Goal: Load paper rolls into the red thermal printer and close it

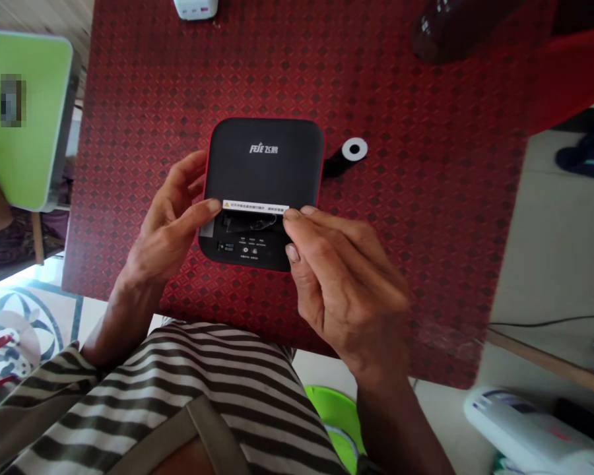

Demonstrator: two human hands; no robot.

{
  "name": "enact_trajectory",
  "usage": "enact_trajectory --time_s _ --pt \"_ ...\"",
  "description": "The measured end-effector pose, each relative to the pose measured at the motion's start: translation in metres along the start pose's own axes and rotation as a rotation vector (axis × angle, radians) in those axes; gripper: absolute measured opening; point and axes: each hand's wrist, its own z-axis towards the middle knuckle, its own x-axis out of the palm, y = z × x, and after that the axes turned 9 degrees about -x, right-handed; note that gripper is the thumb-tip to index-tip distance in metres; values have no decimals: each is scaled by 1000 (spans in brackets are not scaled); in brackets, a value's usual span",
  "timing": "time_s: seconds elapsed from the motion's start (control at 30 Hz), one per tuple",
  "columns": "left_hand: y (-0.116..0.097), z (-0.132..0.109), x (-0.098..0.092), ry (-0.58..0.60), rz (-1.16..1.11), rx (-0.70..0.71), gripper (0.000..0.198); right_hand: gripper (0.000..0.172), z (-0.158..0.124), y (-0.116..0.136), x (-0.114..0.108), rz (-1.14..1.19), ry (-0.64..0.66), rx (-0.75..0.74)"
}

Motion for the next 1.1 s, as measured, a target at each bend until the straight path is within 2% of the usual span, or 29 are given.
enact_trajectory --time_s 0.1,0.17,0.27,0.33,0.37,0.47,0.6,0.7,0.77,0.9,1.1 --pt "-9 1 -2 15 -64 -6 70 84 -4 -1 2 20 9 4" --pt "-16 -2 -4 18 -122 -19 63 77 -7 -3 8 43 -54 5" --pt "-26 -13 -9 56 -205 -79 57 55 -16 -5 26 25 -344 48" --pt "-32 -22 -13 100 -289 -118 60 44 -25 -4 40 8 -526 163" --pt "-34 -25 -15 116 -328 -128 62 43 -30 -3 46 15 -561 238" --pt "-37 -32 -15 122 -401 -153 65 43 -42 4 59 79 -544 385" --pt "-36 -32 -7 74 -421 -198 64 42 -50 10 66 118 -553 441" --pt "-39 -31 -2 31 -376 -206 60 43 -51 11 66 110 -581 446" --pt "-45 -31 0 -3 -397 -240 55 46 -52 11 63 103 -555 477" --pt "-62 -29 1 -37 -579 -418 50 52 -54 16 58 151 -462 616" --pt "-68 -27 5 -50 -663 -467 57 49 -52 23 61 205 -506 636"
